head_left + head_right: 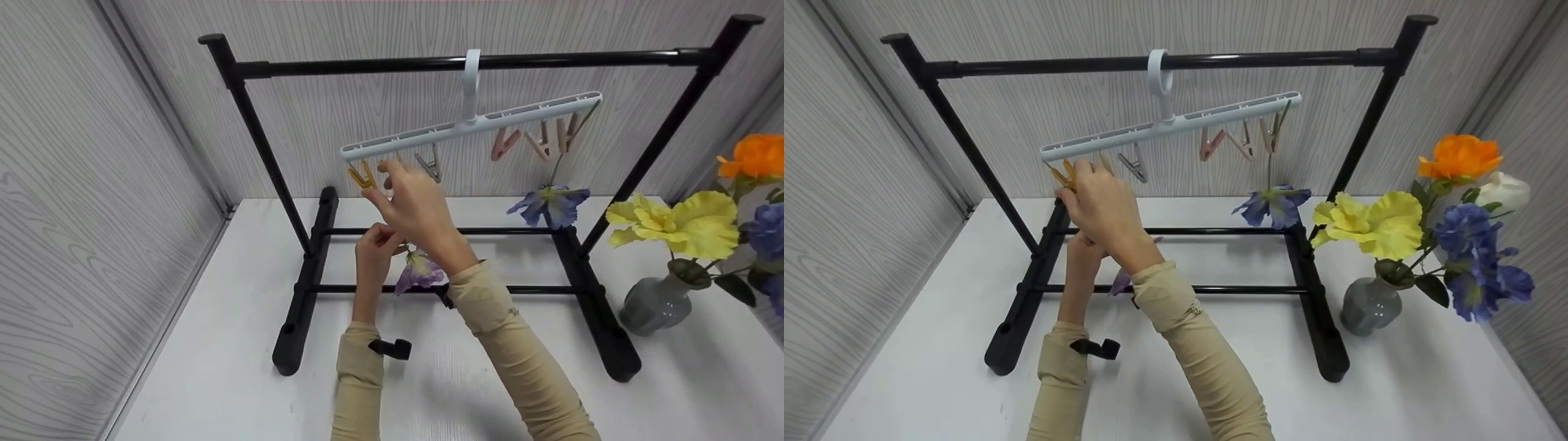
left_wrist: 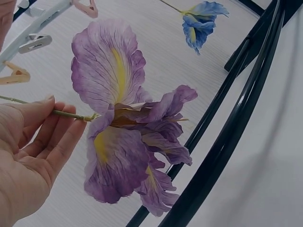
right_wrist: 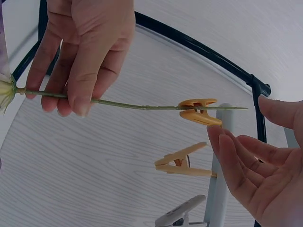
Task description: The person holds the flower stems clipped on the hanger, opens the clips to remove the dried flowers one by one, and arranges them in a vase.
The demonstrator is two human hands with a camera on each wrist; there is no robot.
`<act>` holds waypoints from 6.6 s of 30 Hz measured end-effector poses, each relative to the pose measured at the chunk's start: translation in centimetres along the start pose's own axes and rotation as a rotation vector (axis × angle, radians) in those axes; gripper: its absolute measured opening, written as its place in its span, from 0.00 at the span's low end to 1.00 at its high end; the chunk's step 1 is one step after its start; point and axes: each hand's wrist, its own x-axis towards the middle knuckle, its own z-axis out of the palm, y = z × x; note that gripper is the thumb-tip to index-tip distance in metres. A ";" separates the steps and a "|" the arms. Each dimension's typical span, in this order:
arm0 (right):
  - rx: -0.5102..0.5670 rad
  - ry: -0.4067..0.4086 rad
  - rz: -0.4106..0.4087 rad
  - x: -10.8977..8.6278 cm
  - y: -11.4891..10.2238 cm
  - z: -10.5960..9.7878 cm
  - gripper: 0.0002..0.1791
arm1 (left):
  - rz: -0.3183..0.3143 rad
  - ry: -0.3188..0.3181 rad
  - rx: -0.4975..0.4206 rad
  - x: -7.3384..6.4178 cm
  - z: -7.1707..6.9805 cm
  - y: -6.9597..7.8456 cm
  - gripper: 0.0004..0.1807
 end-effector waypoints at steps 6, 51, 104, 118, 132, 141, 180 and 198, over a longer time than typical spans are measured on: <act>0.012 0.038 0.036 0.4 0.4 1.3 0.23 | 0.016 -0.004 0.040 0.0 0.1 0.0 0.06; -0.023 0.360 -0.095 1.3 2.1 5.1 0.07 | -0.249 -0.582 0.396 -2.0 -4.8 3.4 0.05; 0.396 -0.261 0.302 -8.9 8.1 -1.4 0.08 | 0.238 -0.020 0.746 -1.0 -2.8 3.2 0.06; 0.748 -0.492 0.424 -11.8 10.6 0.1 0.16 | 0.341 -0.053 0.679 -0.8 -1.2 2.0 0.07; 0.883 -0.507 0.480 -12.6 10.5 2.1 0.14 | 0.126 0.074 0.401 -0.7 0.2 1.7 0.13; 0.877 -0.504 0.490 -12.7 10.8 2.3 0.14 | -0.141 0.129 -0.147 -0.6 0.0 1.7 0.16; 0.822 -0.412 0.550 -12.9 11.3 1.9 0.09 | -0.272 -0.007 -0.172 -1.3 3.1 1.8 0.12; 0.970 -0.322 0.594 -13.0 11.6 1.5 0.07 | -0.228 -0.193 -0.092 -1.8 4.2 2.0 0.14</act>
